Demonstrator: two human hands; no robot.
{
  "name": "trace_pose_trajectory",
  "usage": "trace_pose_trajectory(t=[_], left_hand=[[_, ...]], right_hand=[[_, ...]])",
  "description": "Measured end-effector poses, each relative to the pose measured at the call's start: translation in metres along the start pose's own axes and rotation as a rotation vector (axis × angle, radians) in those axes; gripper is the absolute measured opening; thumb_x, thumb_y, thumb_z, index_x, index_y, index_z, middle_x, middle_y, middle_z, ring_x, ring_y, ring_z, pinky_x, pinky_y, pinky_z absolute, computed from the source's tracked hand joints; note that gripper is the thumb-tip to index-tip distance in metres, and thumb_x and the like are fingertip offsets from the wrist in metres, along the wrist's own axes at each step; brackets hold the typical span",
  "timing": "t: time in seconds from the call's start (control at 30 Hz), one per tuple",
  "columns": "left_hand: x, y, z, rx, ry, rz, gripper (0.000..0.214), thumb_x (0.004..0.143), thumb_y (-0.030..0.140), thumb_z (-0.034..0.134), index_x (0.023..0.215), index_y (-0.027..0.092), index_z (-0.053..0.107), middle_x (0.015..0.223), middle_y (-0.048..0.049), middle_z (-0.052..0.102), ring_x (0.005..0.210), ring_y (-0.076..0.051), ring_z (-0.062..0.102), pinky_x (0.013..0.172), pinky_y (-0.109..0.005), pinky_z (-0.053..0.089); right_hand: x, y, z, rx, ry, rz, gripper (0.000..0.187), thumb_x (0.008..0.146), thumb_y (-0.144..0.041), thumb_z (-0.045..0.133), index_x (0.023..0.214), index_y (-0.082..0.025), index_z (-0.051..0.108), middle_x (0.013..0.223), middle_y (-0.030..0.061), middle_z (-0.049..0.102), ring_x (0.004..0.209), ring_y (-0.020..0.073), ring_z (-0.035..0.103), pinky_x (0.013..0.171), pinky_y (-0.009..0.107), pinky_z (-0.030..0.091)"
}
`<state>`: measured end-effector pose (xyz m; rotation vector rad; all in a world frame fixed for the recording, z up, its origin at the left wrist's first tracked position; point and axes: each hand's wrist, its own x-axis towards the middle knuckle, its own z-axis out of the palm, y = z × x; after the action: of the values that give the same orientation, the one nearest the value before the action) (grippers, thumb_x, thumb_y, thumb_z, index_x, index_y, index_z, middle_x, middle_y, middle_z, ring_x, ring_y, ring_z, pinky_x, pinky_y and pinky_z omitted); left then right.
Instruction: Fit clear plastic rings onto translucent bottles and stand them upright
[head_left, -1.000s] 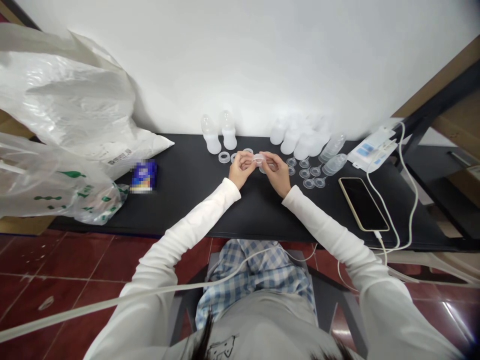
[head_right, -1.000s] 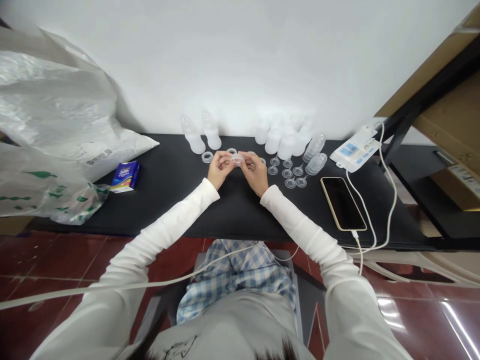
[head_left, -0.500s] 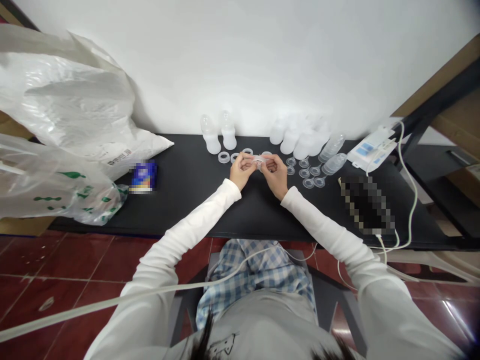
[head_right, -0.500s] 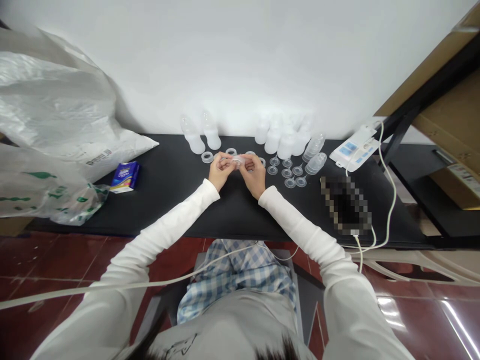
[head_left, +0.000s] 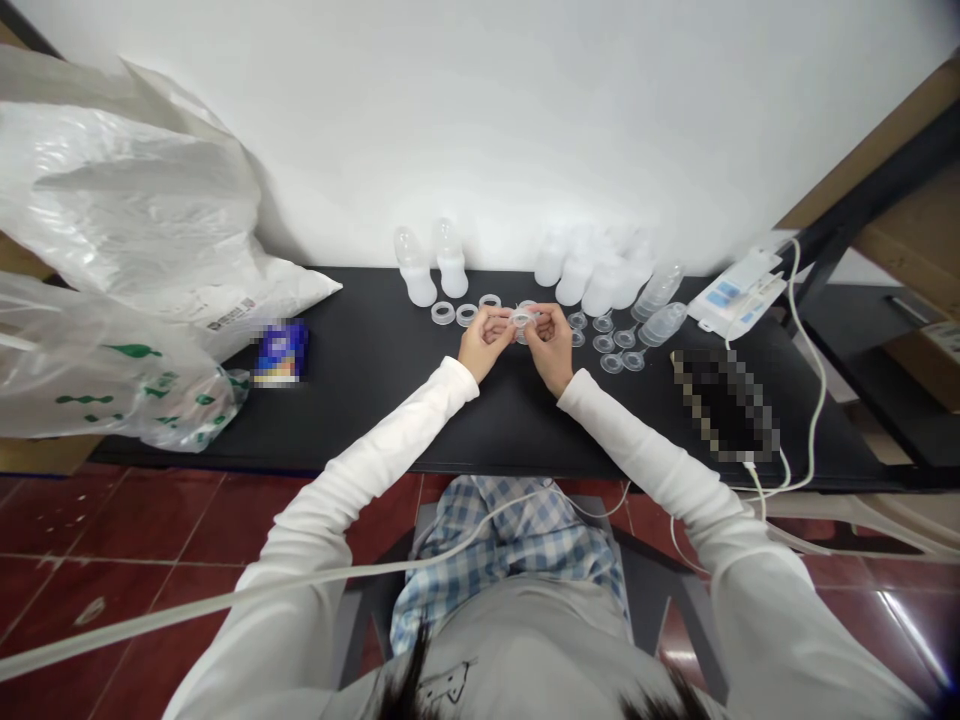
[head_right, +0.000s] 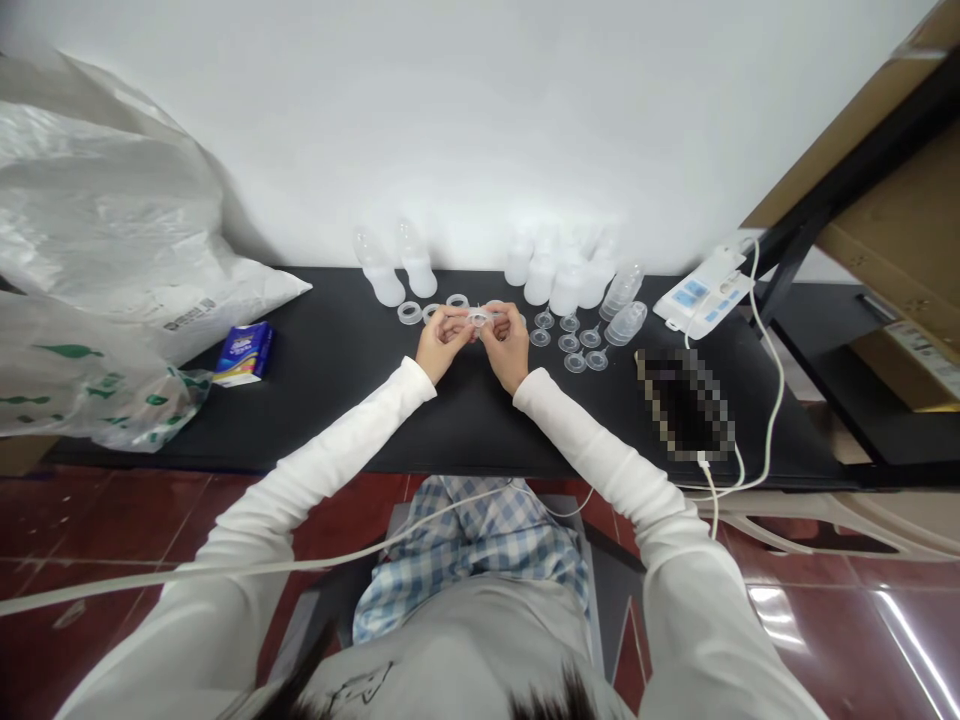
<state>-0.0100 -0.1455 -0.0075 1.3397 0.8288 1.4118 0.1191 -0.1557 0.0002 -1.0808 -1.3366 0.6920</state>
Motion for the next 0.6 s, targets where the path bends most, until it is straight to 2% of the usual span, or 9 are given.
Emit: trace_pose_trajectory(t=[0.1,0.37,0.5,0.6], left_hand=[[0.001,0.0,-0.001,-0.004,0.007,0.0,0.05,0.066,0.057,0.08,0.091,0.02,0.055,0.078,-0.0005,0.068,0.07,-0.012,0.066,0.071,-0.029,0.056],[-0.002,0.002,0.002,0.015,0.061,-0.006,0.05,0.066,0.056,0.08,0.081,0.021,0.048,0.07,0.0029,0.063,0.059,-0.009,0.059,0.056,-0.024,0.049],[-0.005,0.005,0.005,0.057,0.036,0.023,0.049,0.068,0.06,0.077,0.081,0.021,0.05,0.066,0.0036,0.06,0.055,-0.008,0.055,0.054,-0.025,0.047],[-0.005,0.007,0.003,0.062,0.032,0.04,0.049,0.07,0.061,0.075,0.084,0.021,0.051,0.068,0.0028,0.061,0.058,-0.009,0.058,0.056,-0.025,0.048]], right_hand=[[-0.002,-0.003,0.0,-0.018,-0.007,0.004,0.021,0.084,-0.04,0.06,0.096,-0.024,0.054,0.072,-0.0031,0.05,0.062,0.0108,0.046,0.059,0.026,0.043],[-0.01,-0.012,0.004,-0.041,0.021,-0.014,0.016,0.083,-0.036,0.061,0.091,-0.024,0.054,0.065,-0.0047,0.043,0.055,0.0107,0.038,0.052,0.027,0.035],[-0.009,-0.013,0.0,-0.103,0.028,-0.046,0.017,0.085,-0.039,0.061,0.089,-0.024,0.053,0.063,-0.0051,0.04,0.056,0.0114,0.038,0.054,0.027,0.037],[-0.007,-0.014,-0.004,-0.139,-0.03,-0.105,0.022,0.086,-0.044,0.06,0.093,-0.024,0.054,0.068,-0.0036,0.047,0.059,0.0116,0.043,0.058,0.028,0.04]])
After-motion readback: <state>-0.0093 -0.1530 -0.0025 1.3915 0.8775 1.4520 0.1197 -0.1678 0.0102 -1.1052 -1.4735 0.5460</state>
